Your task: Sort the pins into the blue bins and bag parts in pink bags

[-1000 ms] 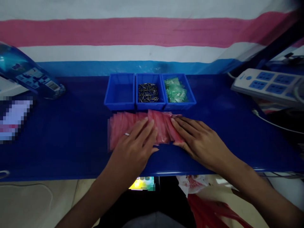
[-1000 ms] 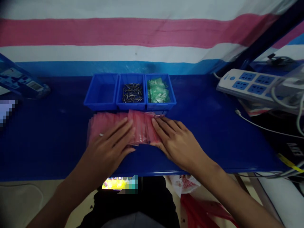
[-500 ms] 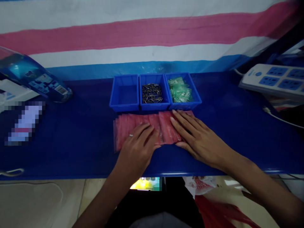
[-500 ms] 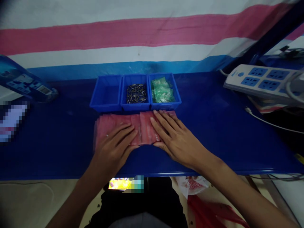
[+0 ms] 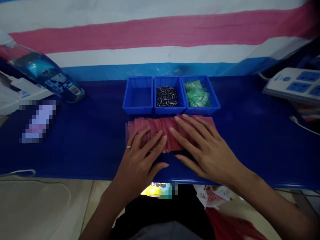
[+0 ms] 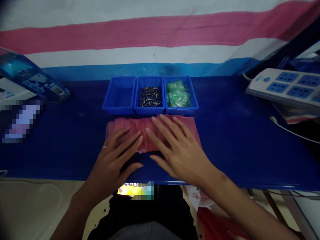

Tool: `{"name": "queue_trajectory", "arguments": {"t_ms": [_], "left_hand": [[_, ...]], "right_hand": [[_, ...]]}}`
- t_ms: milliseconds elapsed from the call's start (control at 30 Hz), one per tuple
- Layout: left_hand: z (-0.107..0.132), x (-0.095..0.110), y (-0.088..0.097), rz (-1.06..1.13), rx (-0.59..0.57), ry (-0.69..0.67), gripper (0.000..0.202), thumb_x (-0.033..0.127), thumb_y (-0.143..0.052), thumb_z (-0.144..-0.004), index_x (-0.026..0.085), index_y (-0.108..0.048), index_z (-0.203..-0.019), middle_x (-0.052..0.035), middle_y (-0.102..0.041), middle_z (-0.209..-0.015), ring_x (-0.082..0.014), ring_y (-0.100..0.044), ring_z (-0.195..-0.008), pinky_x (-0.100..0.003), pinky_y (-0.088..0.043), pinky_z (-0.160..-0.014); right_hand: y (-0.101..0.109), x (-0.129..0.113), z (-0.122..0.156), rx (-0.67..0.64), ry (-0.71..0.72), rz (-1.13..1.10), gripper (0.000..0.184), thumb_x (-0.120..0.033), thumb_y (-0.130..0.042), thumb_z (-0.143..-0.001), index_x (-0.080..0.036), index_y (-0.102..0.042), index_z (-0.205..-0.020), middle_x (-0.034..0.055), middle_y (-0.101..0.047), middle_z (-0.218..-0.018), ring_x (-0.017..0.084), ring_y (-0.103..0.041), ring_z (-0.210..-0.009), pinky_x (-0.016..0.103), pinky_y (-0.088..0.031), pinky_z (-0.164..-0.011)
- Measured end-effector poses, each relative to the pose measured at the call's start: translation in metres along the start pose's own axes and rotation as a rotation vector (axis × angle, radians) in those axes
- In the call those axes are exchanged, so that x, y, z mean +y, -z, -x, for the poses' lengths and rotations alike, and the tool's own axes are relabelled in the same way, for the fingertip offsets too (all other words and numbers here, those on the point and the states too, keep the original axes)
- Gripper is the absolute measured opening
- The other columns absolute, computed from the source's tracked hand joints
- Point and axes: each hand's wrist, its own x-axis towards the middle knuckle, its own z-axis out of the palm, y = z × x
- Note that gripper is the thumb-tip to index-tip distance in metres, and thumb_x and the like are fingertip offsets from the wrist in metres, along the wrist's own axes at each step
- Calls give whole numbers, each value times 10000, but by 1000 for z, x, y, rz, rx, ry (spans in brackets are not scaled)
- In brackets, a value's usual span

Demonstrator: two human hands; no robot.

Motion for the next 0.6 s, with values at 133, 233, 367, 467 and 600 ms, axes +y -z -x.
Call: {"name": "queue_trajectory", "arguments": {"t_ms": [133,233,367,467,600], "left_hand": [[5,-15,11,159,263,476,418,451,-609,-1109,231,-637,-1463,-82,-705,-1452,-271,-658,-1339,-470,-568,-1144],[8,-35,19,234,243,856,485,549,-691,-1003,246,-701,-1381,-45,-793,-1069,-218,-737,-910,-392,-608,-855],[-5,-43,16,549,202,859,614,527,-808,-866,264,-674,-1404,3,-739,-930,-173,-725,-827,-312,-612,-783],[-14,-41,10,741,259,868,680,442,-869,-778,243,-669,-1397,-7,-713,-973,-154,-727,-799,-240,-606,-662],[-11,-45,8,754,312,892,679,391,-921,-716,220,-706,-1337,-2,-705,-902,-142,-716,-769,-212,-606,-636]], "right_hand": [[-8,-9,-13,-40,54,-31,640,-505,-550,-1103,-199,-488,-1662,179,-459,-1717,430,-484,-1571,636,-507,-1217],[-12,-13,-13,-76,34,4,554,-423,-542,-1114,-209,-542,-1625,158,-509,-1686,411,-546,-1521,603,-552,-1171],[-12,-23,-26,-30,14,-18,607,-466,-542,-1108,-186,-508,-1646,179,-445,-1723,452,-507,-1540,699,-504,-1183],[-17,-30,-44,-1,61,-79,597,-445,-524,-1119,-218,-472,-1668,132,-438,-1736,433,-465,-1578,711,-467,-1223],[-26,-32,-53,23,99,-100,460,-320,-512,-1114,-186,-625,-1540,98,-557,-1654,420,-487,-1560,744,-432,-1252]]}}
